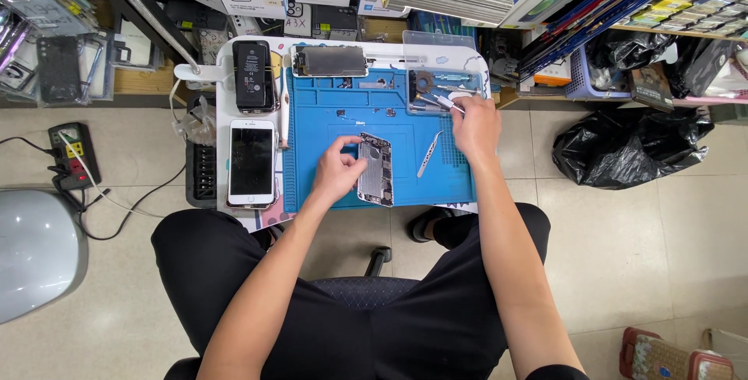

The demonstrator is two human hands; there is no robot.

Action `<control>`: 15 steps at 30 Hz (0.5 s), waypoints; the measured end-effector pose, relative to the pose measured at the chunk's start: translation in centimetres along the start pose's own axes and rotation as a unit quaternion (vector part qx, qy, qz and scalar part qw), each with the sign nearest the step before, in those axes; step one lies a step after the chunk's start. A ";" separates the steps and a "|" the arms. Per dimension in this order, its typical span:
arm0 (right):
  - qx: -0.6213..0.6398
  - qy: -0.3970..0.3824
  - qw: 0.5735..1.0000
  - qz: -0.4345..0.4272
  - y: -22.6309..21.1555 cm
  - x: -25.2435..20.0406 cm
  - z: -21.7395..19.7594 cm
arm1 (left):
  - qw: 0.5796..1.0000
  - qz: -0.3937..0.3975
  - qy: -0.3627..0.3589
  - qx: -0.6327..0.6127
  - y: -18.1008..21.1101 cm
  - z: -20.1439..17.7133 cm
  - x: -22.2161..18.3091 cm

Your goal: The person disassembles a smartphone on a blue mat, using a screwdriver and tweezers to remove screws and internal components. They lift the screen assembly, disconnect cables, and place parts on the mat. The person continues to remove screws and small parts from the phone chassis throughout the clip.

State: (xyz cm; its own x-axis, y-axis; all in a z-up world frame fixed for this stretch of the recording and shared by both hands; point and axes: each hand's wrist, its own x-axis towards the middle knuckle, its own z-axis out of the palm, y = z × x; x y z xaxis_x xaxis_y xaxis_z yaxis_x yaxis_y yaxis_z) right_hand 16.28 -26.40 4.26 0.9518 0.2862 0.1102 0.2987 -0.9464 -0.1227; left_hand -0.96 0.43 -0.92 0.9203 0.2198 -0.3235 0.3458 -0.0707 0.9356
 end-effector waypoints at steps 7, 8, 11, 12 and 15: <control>0.213 0.121 0.970 0.004 -3.1 -2.9 -3.9 | 0.999 0.024 0.037 -0.017 -0.7 0.4 0.7; 0.294 0.140 0.945 0.017 -3.6 -3.5 -4.1 | 0.999 0.021 0.037 -0.021 -0.8 0.5 0.8; 0.405 0.164 0.899 0.010 -5.5 -5.5 -5.2 | 0.998 0.010 0.037 -0.044 -0.6 0.8 0.9; 0.437 0.170 0.883 -0.008 -6.2 -6.3 -5.7 | 0.997 0.001 0.036 -0.061 -0.6 0.9 0.7; 0.509 0.048 0.859 -0.026 -8.1 -8.1 -6.9 | 0.995 -0.025 0.029 -0.090 0.5 0.8 0.2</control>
State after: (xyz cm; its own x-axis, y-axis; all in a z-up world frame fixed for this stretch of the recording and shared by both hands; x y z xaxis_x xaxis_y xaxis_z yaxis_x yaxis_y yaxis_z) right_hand 5.64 -22.05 11.16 0.9400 0.2645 0.2156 0.2920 -0.2967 -0.9092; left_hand -0.49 -0.31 -0.59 0.8889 0.2755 -0.3659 0.3469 0.1166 0.9306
